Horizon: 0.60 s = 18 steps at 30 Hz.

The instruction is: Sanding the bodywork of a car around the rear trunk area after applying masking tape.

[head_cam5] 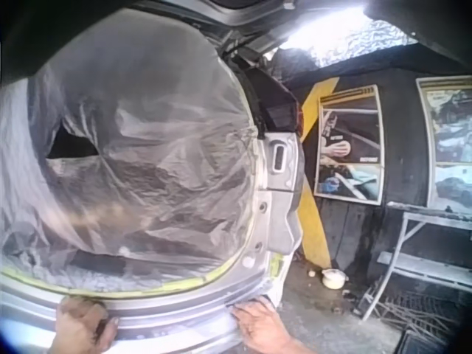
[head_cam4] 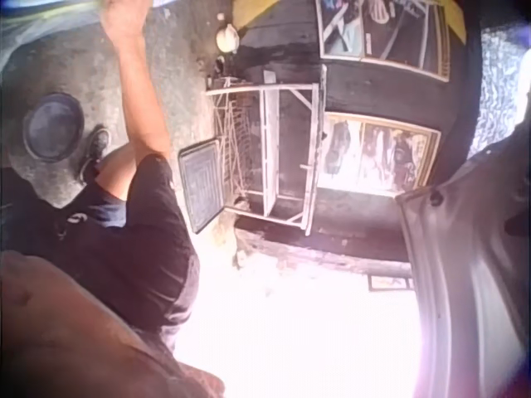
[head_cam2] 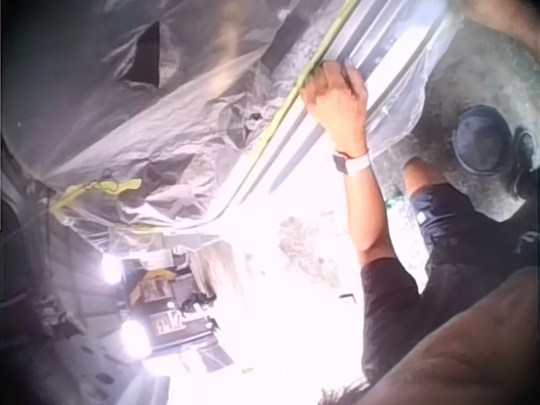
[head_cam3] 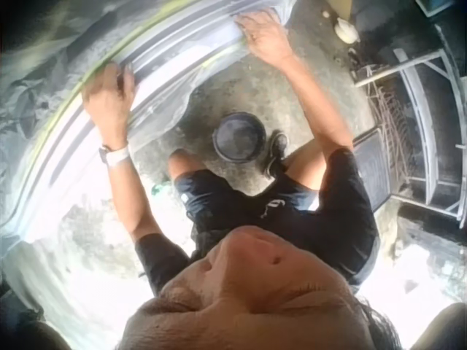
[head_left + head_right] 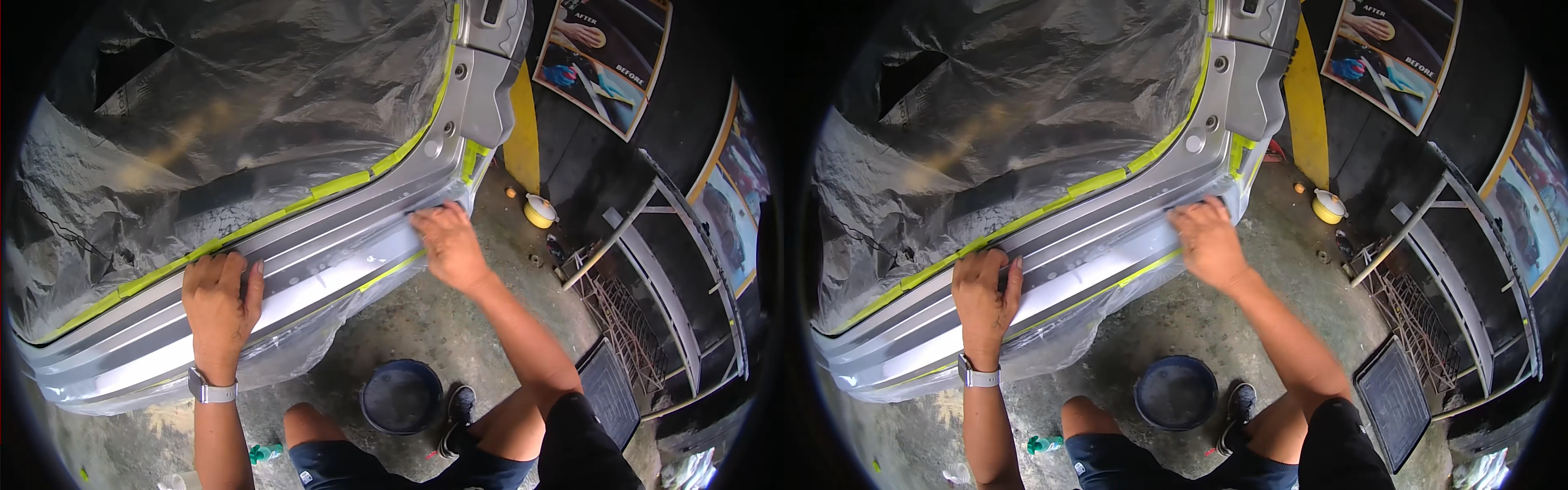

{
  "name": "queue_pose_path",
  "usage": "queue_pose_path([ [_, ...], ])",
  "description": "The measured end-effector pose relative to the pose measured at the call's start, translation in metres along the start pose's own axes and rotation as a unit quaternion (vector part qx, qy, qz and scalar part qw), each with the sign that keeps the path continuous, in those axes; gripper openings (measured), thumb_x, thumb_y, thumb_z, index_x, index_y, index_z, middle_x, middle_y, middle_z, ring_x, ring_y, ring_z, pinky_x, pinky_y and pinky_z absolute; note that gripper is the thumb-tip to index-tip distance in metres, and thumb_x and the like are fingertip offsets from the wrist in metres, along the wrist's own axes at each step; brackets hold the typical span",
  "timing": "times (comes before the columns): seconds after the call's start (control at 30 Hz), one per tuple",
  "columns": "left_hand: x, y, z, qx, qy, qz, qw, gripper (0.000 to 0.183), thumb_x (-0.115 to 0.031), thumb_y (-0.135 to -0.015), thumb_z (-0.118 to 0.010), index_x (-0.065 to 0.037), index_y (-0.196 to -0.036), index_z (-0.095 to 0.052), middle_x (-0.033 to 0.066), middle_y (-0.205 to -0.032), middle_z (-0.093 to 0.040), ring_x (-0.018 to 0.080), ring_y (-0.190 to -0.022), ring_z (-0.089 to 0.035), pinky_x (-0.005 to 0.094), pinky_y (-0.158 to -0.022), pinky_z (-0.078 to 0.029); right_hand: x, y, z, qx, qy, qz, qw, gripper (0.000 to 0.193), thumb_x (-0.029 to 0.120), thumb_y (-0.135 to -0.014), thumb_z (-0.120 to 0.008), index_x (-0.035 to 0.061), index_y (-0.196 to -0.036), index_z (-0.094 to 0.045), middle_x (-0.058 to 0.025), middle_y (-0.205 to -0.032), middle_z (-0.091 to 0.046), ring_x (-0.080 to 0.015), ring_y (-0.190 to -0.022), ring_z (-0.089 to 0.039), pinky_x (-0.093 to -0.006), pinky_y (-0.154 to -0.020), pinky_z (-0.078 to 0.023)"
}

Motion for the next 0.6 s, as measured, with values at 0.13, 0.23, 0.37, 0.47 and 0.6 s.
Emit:
queue_pose_path([
  [0.13,0.012,0.009,0.006,0.002,-0.016,0.008,1.0,0.02,-0.015,-0.091,-0.079,-0.006,-0.085,-0.063,0.012,-0.079,-0.064,0.0359,-0.078,-0.06,0.0472,-0.074,-0.045,0.051,-0.007,-0.008,0.001,-0.058,0.042,0.997,0.041,-0.002,-0.088,-0.064,0.0056,-0.127,-0.075,-0.0111,-0.125,-0.074,-0.0273,-0.12,-0.068,-0.0532,-0.124,-0.038],
  [0.23,0.014,0.009,0.004,0.0,0.005,0.014,1.0,0.019,-0.015,-0.091,-0.079,-0.006,-0.085,-0.064,0.0124,-0.08,-0.065,0.0366,-0.079,-0.06,0.0478,-0.075,-0.046,0.003,0.001,-0.003,0.03,-0.007,0.035,0.999,0.044,-0.003,-0.09,-0.064,0.007,-0.131,-0.073,-0.0095,-0.128,-0.073,-0.0273,-0.124,-0.067,-0.0531,-0.126,-0.035],
  [0.37,0.001,-0.002,0.001,0.002,0.006,0.005,1.0,0.019,-0.015,-0.091,-0.079,-0.005,-0.086,-0.064,0.0126,-0.08,-0.065,0.0373,-0.079,-0.061,0.0484,-0.075,-0.046,-0.024,0.006,0.004,-0.007,0.016,-0.027,0.999,0.039,-0.002,-0.086,-0.067,0.0048,-0.123,-0.077,-0.0101,-0.123,-0.074,-0.03,-0.117,-0.068,-0.0523,-0.123,-0.04],
  [0.47,0.003,0.0,-0.001,0.004,-0.007,0.002,1.0,0.019,-0.015,-0.091,-0.079,-0.005,-0.086,-0.065,0.0126,-0.081,-0.066,0.0377,-0.079,-0.061,0.0487,-0.075,-0.047,0.051,-0.006,-0.01,0.004,-0.03,0.055,0.998,0.04,0.0,-0.085,-0.066,0.0029,-0.125,-0.075,-0.0114,-0.126,-0.072,-0.0316,-0.121,-0.066,-0.0523,-0.122,-0.041],
  [0.6,0.003,0.002,0.002,0.002,-0.013,0.012,1.0,0.018,-0.016,-0.092,-0.078,-0.005,-0.087,-0.066,0.0142,-0.079,-0.064,0.0382,-0.077,-0.06,0.0486,-0.074,-0.046,0.115,-0.023,-0.021,0.01,-0.098,0.07,0.993,0.051,-0.001,-0.081,-0.067,0.0038,-0.131,-0.073,-0.0109,-0.13,-0.07,-0.0293,-0.124,-0.065,-0.0547,-0.124,-0.039],
])
Point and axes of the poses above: each hand's wrist, its own y-axis away from the middle knuckle, its own z-axis out of the back of the hand, x = y × z, the point moved 10 cm from there along -y, towards the middle knuckle
